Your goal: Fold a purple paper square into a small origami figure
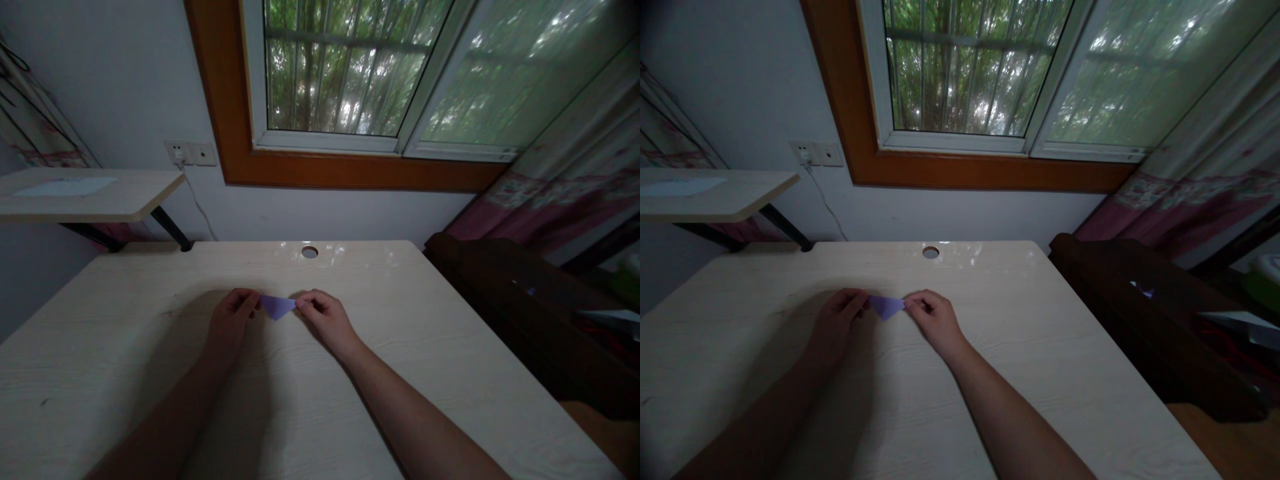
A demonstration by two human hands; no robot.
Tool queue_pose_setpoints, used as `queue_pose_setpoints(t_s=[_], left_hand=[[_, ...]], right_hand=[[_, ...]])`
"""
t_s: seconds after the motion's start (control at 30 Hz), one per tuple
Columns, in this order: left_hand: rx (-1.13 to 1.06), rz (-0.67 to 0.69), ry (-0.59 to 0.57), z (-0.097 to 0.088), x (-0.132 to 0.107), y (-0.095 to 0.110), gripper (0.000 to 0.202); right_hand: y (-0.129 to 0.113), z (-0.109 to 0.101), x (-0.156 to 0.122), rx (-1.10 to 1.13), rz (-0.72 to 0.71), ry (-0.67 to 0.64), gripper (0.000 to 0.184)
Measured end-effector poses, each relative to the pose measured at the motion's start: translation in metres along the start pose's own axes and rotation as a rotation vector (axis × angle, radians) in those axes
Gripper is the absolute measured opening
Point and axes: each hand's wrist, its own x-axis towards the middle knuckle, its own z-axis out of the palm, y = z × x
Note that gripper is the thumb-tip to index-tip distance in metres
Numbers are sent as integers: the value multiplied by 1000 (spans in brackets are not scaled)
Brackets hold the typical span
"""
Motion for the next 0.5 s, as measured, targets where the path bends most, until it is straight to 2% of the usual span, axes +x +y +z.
queue_pose_setpoints(t_s=[0.2, 0.5], left_hand=[[40, 34, -13, 1, -1, -5, 28], [310, 271, -254, 5, -7, -3, 17]], right_hand=[[1, 1, -1, -75, -60, 4, 18], [-2, 2, -3, -185, -187, -7, 12]])
